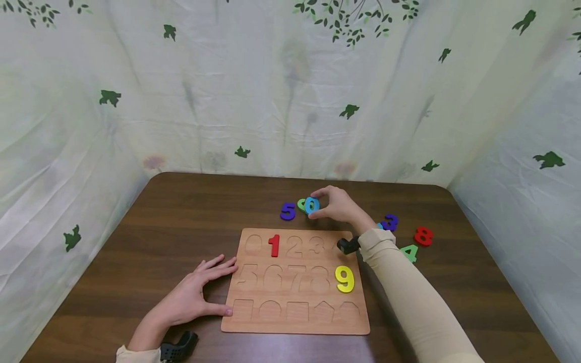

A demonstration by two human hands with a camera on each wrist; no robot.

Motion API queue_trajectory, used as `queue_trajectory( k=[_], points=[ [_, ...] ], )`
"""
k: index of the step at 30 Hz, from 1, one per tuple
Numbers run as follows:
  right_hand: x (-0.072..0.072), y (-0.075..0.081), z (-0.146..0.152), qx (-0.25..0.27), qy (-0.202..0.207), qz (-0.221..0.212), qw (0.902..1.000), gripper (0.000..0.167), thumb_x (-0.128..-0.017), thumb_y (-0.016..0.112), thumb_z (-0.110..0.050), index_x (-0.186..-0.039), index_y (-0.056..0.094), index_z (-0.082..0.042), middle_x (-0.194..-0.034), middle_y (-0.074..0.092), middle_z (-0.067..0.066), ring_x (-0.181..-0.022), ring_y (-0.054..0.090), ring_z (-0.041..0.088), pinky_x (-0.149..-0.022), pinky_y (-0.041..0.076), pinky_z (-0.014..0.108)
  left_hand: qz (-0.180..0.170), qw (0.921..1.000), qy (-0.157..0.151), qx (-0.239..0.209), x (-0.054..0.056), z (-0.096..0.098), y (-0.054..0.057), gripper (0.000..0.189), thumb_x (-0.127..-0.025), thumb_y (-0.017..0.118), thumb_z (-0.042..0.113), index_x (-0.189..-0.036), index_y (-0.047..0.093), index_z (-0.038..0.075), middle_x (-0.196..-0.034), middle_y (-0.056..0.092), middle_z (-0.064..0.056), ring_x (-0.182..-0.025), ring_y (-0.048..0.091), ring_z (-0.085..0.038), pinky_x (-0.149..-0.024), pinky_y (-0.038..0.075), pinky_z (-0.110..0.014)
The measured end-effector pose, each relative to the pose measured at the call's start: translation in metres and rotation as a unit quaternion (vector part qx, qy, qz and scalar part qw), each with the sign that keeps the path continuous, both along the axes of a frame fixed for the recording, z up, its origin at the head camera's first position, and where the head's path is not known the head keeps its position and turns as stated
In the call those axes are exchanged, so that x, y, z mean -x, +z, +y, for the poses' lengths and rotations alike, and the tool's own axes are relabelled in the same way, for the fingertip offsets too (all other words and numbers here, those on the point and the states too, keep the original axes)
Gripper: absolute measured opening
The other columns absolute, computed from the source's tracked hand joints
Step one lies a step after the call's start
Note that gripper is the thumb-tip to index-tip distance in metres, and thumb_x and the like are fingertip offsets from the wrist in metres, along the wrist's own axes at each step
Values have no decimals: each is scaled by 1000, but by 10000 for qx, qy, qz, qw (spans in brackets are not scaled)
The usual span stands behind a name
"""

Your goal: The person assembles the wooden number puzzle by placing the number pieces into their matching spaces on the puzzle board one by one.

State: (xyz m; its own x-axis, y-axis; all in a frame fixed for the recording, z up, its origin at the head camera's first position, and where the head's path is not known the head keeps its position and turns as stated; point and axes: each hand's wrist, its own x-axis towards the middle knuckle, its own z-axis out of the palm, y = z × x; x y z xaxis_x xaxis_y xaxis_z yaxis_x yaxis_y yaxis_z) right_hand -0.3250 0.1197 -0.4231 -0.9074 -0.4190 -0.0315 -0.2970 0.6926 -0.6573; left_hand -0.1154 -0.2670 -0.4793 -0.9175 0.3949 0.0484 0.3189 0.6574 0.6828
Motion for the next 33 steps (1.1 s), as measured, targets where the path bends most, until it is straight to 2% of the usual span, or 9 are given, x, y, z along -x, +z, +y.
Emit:
queue_trajectory(
  k=[12,21,33],
  points=[
    [-23,3,-51,184,98,-131,9997,64,-86,92,-34,-141,69,-11,-143,66,12,-137,58,35,-116,53,52,-16,10000,0,21,0,-1,-1,89,-72,96,57,-150,66,27,-165,54,0,-160,34,-43,-124,19,-80],
    [-33,-4,-88,296,386,-353,9982,63,-84,94,-31,-137,70,-6,-139,71,11,-125,66,28,-109,60,41,-33,10000,-3,35,1,-1,-1,88,-72,96,57,-150,65,27,-165,54,-1,-160,34,-44,-125,18,-80],
    [-60,-17,-127,-132,460,-326,9983,60,-80,97,-37,-130,75,-12,-131,73,4,-121,67,22,-105,58,40,0,10000,1,50,2,-2,-3,88,-73,95,58,-150,65,28,-163,56,2,-160,34,-45,-125,19,-80]
  ],
)
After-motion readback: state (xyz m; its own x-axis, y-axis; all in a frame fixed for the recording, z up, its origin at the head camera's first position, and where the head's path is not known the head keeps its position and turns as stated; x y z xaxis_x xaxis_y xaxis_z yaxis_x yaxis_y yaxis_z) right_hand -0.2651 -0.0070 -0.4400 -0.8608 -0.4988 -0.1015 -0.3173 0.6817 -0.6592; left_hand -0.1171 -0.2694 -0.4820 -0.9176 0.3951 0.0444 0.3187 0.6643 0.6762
